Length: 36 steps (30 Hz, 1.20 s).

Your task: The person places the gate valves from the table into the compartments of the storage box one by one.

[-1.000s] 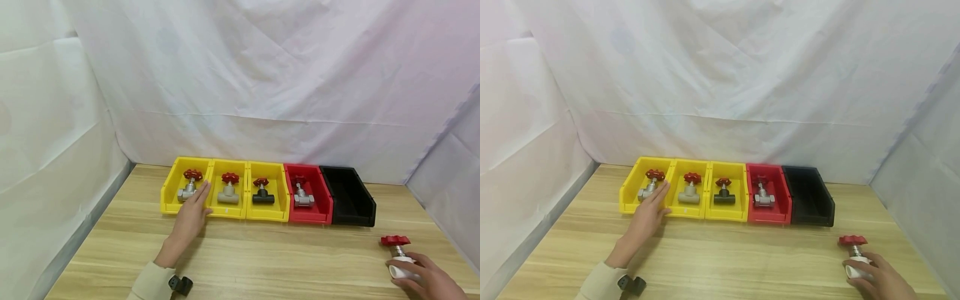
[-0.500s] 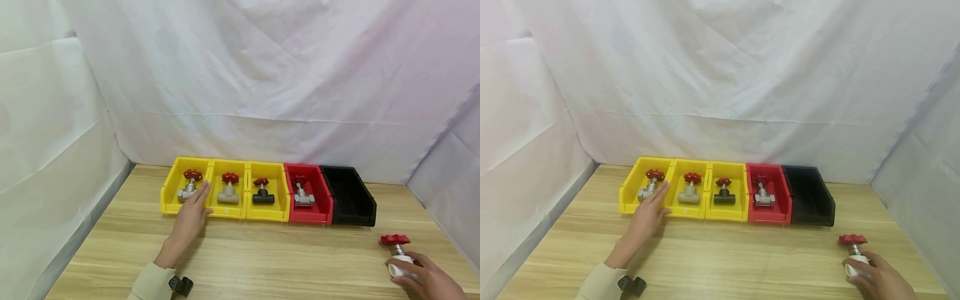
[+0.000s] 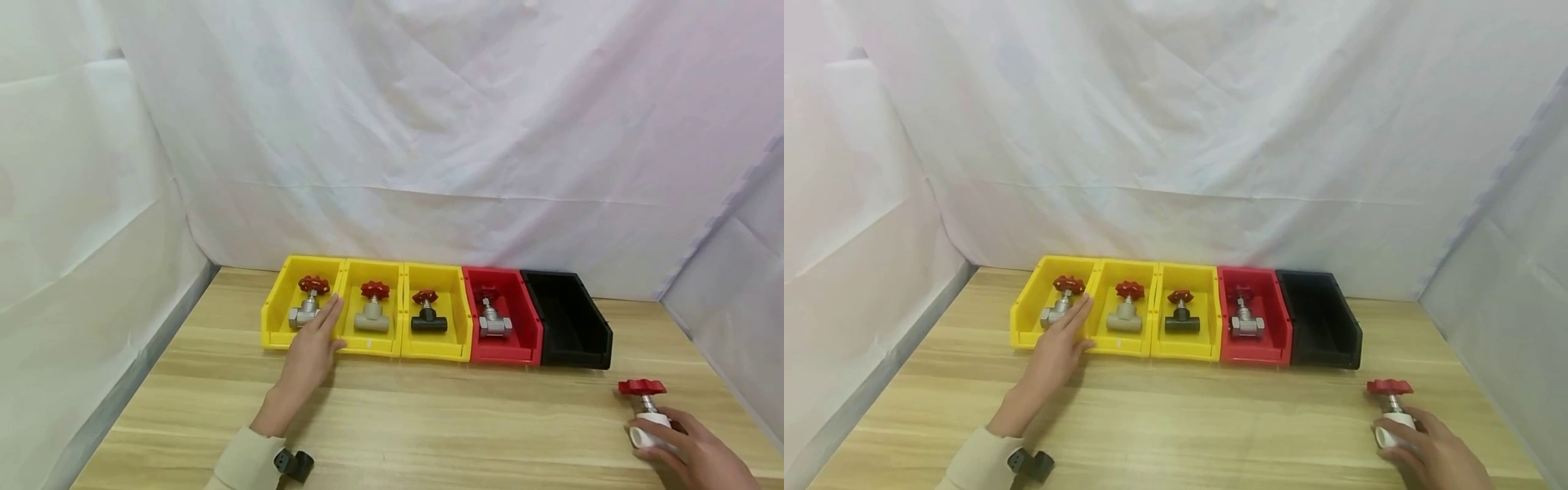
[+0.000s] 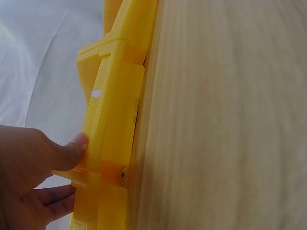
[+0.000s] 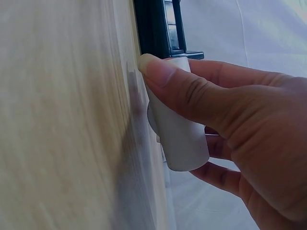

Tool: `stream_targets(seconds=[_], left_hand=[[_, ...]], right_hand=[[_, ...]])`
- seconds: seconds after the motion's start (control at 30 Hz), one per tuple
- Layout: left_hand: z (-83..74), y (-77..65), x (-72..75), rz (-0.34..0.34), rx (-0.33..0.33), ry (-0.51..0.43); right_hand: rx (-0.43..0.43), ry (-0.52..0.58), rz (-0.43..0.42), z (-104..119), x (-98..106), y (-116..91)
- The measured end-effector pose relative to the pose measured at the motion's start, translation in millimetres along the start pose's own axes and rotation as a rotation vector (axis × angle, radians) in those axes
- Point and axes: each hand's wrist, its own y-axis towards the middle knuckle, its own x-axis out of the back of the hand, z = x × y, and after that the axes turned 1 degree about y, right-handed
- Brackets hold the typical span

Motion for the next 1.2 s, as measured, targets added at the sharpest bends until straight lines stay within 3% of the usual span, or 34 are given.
stream_targets(seconds=[0.17,0.4,0.73,1.03,1.2], left_hand=[[-0.2,0.4,0.5,-0.004,0.001,-0.007],[0.3,1.9,0.7,-0.008,-0.001,-0.008],[1.4,-1.0,-1.4,-0.008,-0.004,0.003],[2.6,-3.6,-1.5,-0.017,-0.015,-0.001],[1.8,-1.7,-0.7,-0.014,-0.017,-0.014]], right_hand=[[0.004,0.001,-0.031,2.8,0.2,0.6],[0.093,-0.03,-0.175,5.5,-0.6,2.9],[0.046,-0.012,-0.078,0.6,-3.0,1.2],[0.121,-0.045,-0.224,12.0,2.6,-1.8],[0.111,-0.042,-0.233,21.2,12.3,1.3]])
